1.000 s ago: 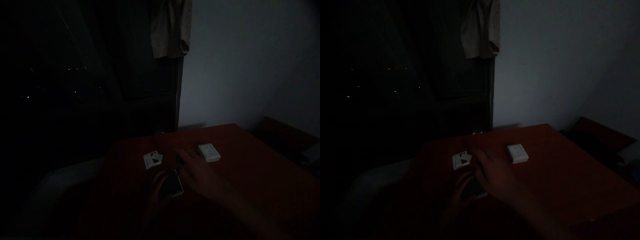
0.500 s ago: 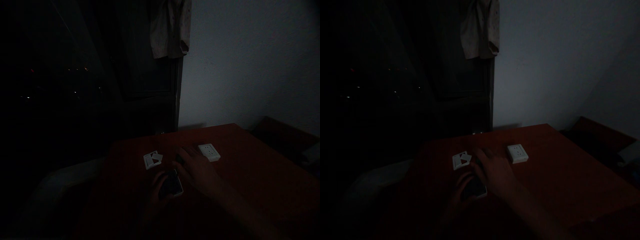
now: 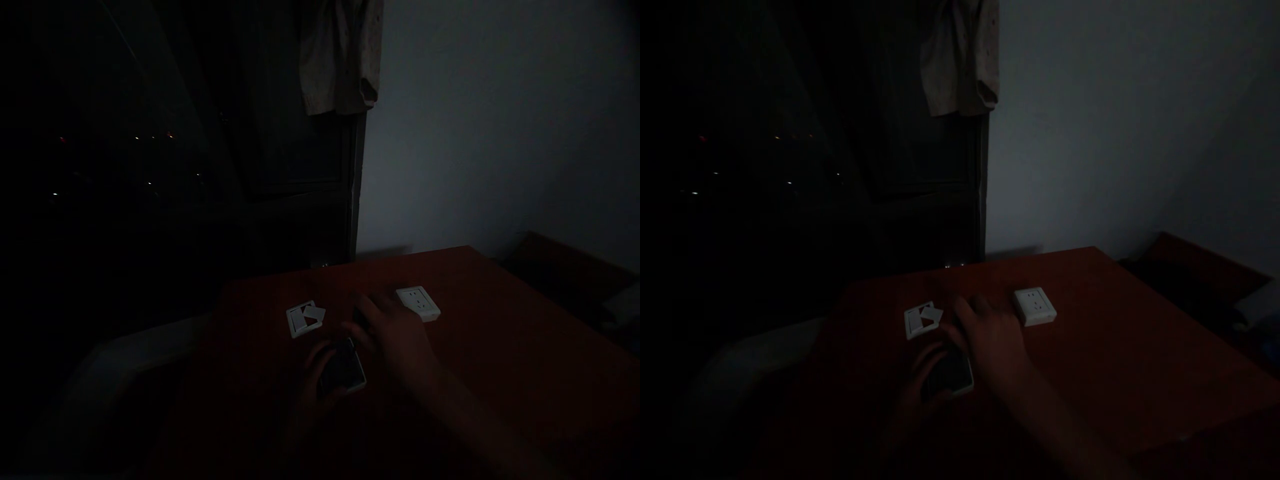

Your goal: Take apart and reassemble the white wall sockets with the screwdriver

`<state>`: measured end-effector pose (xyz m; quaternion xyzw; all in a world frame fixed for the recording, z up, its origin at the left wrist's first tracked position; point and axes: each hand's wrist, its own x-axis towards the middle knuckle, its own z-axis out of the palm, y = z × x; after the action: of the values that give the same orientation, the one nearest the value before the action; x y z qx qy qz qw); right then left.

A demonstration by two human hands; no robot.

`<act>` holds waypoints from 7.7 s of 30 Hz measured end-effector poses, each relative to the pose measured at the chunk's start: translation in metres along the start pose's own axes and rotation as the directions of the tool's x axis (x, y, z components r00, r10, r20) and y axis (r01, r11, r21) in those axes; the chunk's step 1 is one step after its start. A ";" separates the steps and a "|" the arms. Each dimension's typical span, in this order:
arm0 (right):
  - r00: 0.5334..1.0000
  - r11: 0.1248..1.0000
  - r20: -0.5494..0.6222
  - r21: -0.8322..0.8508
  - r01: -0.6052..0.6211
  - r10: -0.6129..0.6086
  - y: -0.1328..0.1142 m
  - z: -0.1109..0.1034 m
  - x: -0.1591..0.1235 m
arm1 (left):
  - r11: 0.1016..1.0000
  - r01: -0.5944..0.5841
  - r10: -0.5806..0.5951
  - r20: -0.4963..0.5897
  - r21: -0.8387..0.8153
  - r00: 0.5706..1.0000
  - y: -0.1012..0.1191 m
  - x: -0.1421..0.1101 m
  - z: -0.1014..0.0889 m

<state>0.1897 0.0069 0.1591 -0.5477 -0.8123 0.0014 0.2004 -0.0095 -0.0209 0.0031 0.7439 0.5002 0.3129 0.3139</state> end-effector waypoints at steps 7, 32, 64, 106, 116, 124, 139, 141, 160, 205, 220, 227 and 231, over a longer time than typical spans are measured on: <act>0.979 0.881 0.078 0.453 0.135 -0.190 0.006 -0.015 -0.008 | 1.000 -0.003 0.003 0.005 0.015 1.000 -0.005 -0.001 0.001; 0.996 0.978 -0.086 0.209 -0.015 0.034 0.002 0.004 -0.014 | 1.000 -0.006 0.008 -0.064 0.027 0.998 0.009 -0.001 -0.009; 0.889 0.761 -0.078 0.553 -0.339 0.452 0.046 0.022 -0.078 | 0.920 0.294 -0.273 -0.113 0.258 0.955 0.020 -0.016 -0.052; 0.899 0.789 -0.141 0.547 -0.279 0.416 0.038 0.017 -0.078 | 0.947 0.069 -0.050 -0.068 0.312 0.996 0.023 0.003 -0.023; 0.904 0.776 -0.110 0.563 -0.285 0.412 0.036 0.018 -0.079 | 0.956 0.138 -0.122 -0.073 0.260 0.990 0.035 0.007 -0.023; 0.910 0.777 -0.091 0.559 -0.290 0.405 0.036 0.018 -0.079 | 0.949 0.148 -0.121 -0.112 0.279 0.986 0.033 0.005 -0.021; 0.919 0.788 -0.126 0.566 -0.242 0.373 0.029 0.011 -0.064 | 0.968 0.180 -0.153 -0.160 0.173 0.975 0.019 -0.008 -0.024; 0.934 0.790 -0.116 0.573 -0.216 0.339 0.025 0.011 -0.055 | 0.977 0.166 -0.145 -0.150 0.134 0.978 0.012 -0.010 -0.024; 0.980 0.828 -0.197 0.553 0.092 0.023 -0.004 0.024 -0.012 | 0.996 0.090 -0.091 -0.065 -0.021 0.994 -0.012 -0.015 -0.007; 0.996 0.918 -0.082 0.391 0.069 -0.040 -0.005 0.017 -0.004 | 0.993 0.087 -0.082 -0.054 0.086 0.995 -0.011 -0.016 -0.009; 0.989 0.934 -0.047 0.326 0.149 -0.141 -0.014 0.014 -0.005 | 0.988 0.139 -0.135 -0.062 0.072 0.989 -0.006 -0.016 -0.010; 0.937 0.907 0.066 0.280 0.314 -0.344 -0.026 -0.007 0.005 | 0.974 0.197 -0.186 -0.100 0.112 0.977 -0.014 -0.018 -0.004; 0.900 0.876 0.127 0.322 0.360 -0.417 -0.026 -0.018 0.011 | 0.989 0.105 -0.097 -0.083 0.104 0.992 -0.014 -0.016 -0.007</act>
<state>0.1689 0.0027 0.1847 -0.3345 -0.9122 0.1332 0.1955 -0.0274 -0.0305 -0.0059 0.7207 0.5652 0.2978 0.2692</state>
